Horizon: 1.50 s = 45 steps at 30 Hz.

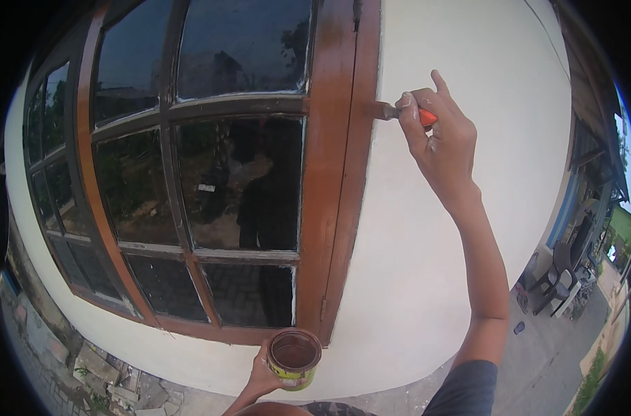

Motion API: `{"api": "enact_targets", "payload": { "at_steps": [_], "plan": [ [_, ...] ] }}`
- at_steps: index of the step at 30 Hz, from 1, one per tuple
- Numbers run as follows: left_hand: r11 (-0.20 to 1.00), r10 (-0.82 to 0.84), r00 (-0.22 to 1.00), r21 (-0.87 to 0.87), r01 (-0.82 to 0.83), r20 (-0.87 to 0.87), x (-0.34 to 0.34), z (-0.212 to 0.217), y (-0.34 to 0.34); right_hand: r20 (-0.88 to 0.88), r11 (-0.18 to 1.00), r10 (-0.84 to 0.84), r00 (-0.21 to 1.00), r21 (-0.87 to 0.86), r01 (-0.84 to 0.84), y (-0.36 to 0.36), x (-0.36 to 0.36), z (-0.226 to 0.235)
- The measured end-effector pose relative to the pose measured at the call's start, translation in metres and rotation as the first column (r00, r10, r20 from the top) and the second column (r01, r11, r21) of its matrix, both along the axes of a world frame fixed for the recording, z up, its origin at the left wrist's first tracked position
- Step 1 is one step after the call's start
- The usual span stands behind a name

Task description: The person paints the wooden frame of a glass window using a brush dipped in a can of brown paint.

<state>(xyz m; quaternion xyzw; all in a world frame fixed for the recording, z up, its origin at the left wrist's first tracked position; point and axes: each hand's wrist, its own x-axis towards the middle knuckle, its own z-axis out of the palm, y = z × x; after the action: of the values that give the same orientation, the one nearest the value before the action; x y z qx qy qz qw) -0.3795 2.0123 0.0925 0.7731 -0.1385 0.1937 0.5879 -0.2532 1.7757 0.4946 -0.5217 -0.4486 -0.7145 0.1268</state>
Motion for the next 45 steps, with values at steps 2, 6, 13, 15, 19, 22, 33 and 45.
{"api": "enact_targets", "payload": {
  "at_steps": [2, 6, 13, 15, 19, 22, 33, 45],
  "plan": [
    [1.0, 0.005, 1.0, 0.0, -0.005, 0.004, 0.0, -0.003, 0.002, -0.113, 1.0, -0.009, 0.994, -0.01, 0.007, 0.0, -0.013, -0.002],
    [1.0, 0.013, 0.999, 0.005, -0.013, -0.045, 0.0, -0.005, 0.001, 0.095, 0.995, -0.103, 0.99, 0.011, 0.102, -0.01, -0.015, 0.039],
    [0.999, -0.03, 0.999, -0.032, 0.028, -0.045, 0.0, -0.003, -0.004, 0.266, 0.98, -0.191, 0.945, 0.103, 0.169, 0.006, -0.003, 0.08],
    [0.999, -0.043, 0.998, -0.031, 0.041, -0.044, 0.001, 0.0, -0.006, 0.22, 0.958, -0.271, 0.937, -0.03, 0.284, -0.006, 0.017, 0.075],
    [0.99, 0.03, 0.999, -0.136, -0.031, -0.01, -0.001, -0.006, -0.005, 0.068, 0.939, -0.299, 0.952, -0.158, 0.306, 0.001, 0.0, 0.016],
    [0.994, 0.038, 0.999, -0.101, -0.041, -0.035, 0.0, -0.01, -0.002, -0.018, 0.92, -0.323, 0.946, -0.239, 0.31, -0.007, -0.026, -0.01],
    [0.992, 0.018, 0.999, -0.12, -0.021, -0.029, 0.0, -0.008, -0.01, 0.154, 0.984, -0.178, 0.972, 0.033, 0.175, 0.002, -0.018, 0.095],
    [0.991, 0.019, 0.999, -0.131, -0.024, -0.036, -0.002, -0.005, -0.009, 0.22, 0.95, -0.298, 0.929, -0.026, 0.311, -0.015, 0.012, 0.037]
  ]
}}
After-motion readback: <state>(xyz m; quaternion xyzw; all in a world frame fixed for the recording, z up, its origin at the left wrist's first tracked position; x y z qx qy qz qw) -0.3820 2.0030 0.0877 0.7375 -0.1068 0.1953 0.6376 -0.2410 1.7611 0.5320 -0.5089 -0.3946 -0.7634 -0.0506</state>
